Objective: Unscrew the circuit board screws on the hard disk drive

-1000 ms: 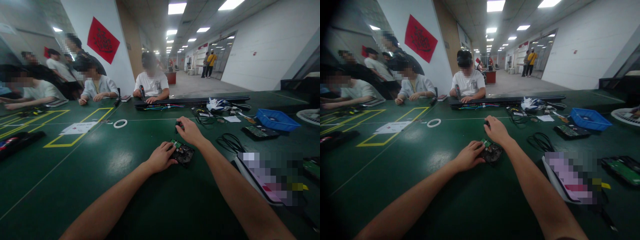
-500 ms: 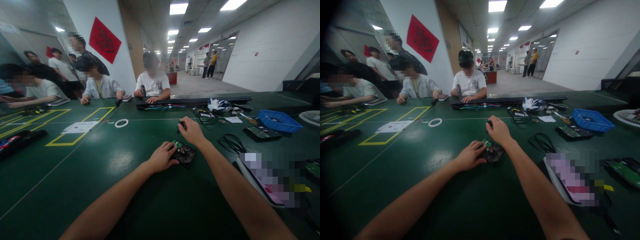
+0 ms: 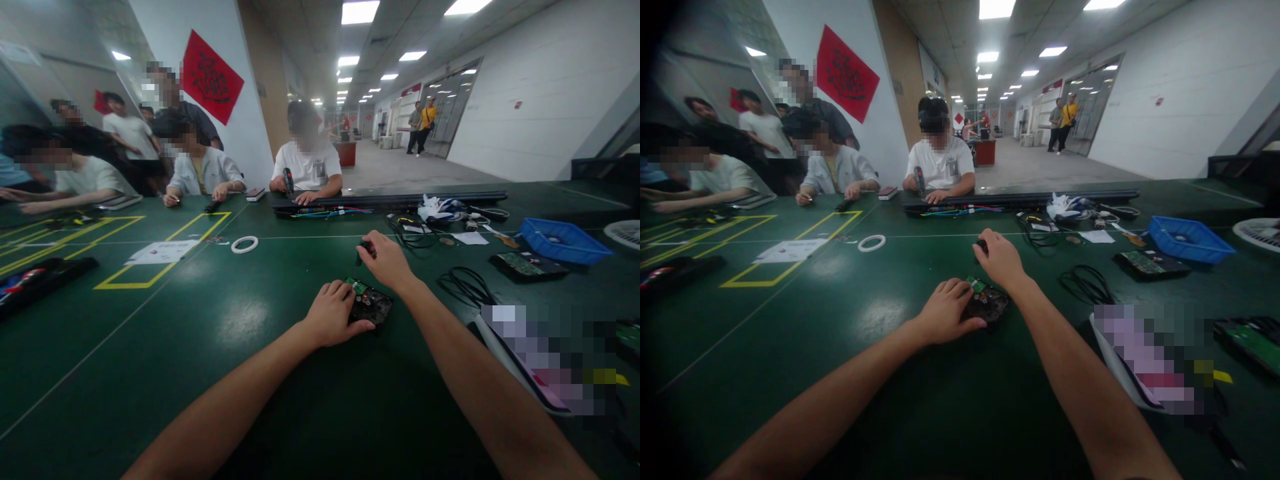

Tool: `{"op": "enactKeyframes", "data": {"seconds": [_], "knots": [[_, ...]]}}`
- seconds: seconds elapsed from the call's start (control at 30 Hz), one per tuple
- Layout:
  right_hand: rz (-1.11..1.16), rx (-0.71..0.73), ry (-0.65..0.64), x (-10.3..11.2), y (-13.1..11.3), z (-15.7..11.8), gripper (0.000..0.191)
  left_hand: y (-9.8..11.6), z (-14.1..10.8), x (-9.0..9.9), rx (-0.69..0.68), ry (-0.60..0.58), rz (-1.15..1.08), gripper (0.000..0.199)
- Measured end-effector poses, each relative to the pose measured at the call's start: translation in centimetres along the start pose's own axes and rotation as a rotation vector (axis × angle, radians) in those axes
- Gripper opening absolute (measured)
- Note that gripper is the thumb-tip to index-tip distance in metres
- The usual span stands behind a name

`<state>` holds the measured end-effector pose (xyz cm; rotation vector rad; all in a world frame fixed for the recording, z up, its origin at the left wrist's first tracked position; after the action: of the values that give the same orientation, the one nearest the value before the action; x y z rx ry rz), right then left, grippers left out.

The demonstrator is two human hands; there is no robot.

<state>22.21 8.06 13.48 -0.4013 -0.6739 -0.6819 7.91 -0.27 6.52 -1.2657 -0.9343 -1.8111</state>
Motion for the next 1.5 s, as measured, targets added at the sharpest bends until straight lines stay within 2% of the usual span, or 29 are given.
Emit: {"op": "enactKeyframes", "data": {"seconds": [0.1,0.2,0.27,0.37,0.5,0.67,0.87,1.13,1.5], "knots": [[0.005,-0.001,-0.001,0.0,0.0,0.0,0.014,1.3,0.1,0.0,0.087,-0.017,-0.011,0.099],[-0.002,-0.003,0.003,-0.1,0.1,0.0,0.014,2.4,0.2,-0.6,0.154,-0.006,-0.003,0.103],[0.0,-0.006,0.02,-0.1,0.1,0.0,0.015,2.7,0.2,-1.1,0.187,0.014,-0.01,0.103],[0.027,-0.006,0.045,-0.2,0.3,0.0,0.015,2.8,0.2,-1.8,0.203,0.046,-0.042,0.091],[0.042,-0.028,0.049,-0.2,0.4,-0.1,0.016,2.8,0.1,-1.9,0.178,0.051,-0.052,0.081],[0.03,0.001,0.025,-0.2,-0.1,-0.1,0.019,1.9,-0.3,-1.0,0.118,0.022,-0.027,0.076],[0.013,0.05,0.021,-0.4,-0.8,-0.2,0.021,-0.1,-0.7,-0.7,-0.044,-0.035,-0.067,0.09],[0.026,-0.006,0.057,-0.5,0.2,-0.5,0.019,-0.5,-0.9,-1.0,-0.044,-0.009,-0.121,0.1],[-0.078,0.013,0.01,-0.1,-0.6,-0.3,0.018,-0.3,-0.8,-0.7,-0.063,-0.003,-0.12,0.093]]}}
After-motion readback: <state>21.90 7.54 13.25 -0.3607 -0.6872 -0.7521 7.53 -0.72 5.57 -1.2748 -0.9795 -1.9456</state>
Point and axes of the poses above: each hand's wrist, its own z-axis towards the middle knuckle, its own x-axis out of the back of the hand, y = z × x, the point moved 6 cm from there along z, towards the middle knuckle, and after that the axes turned 15 degrees about x, right-handed, at the moved point
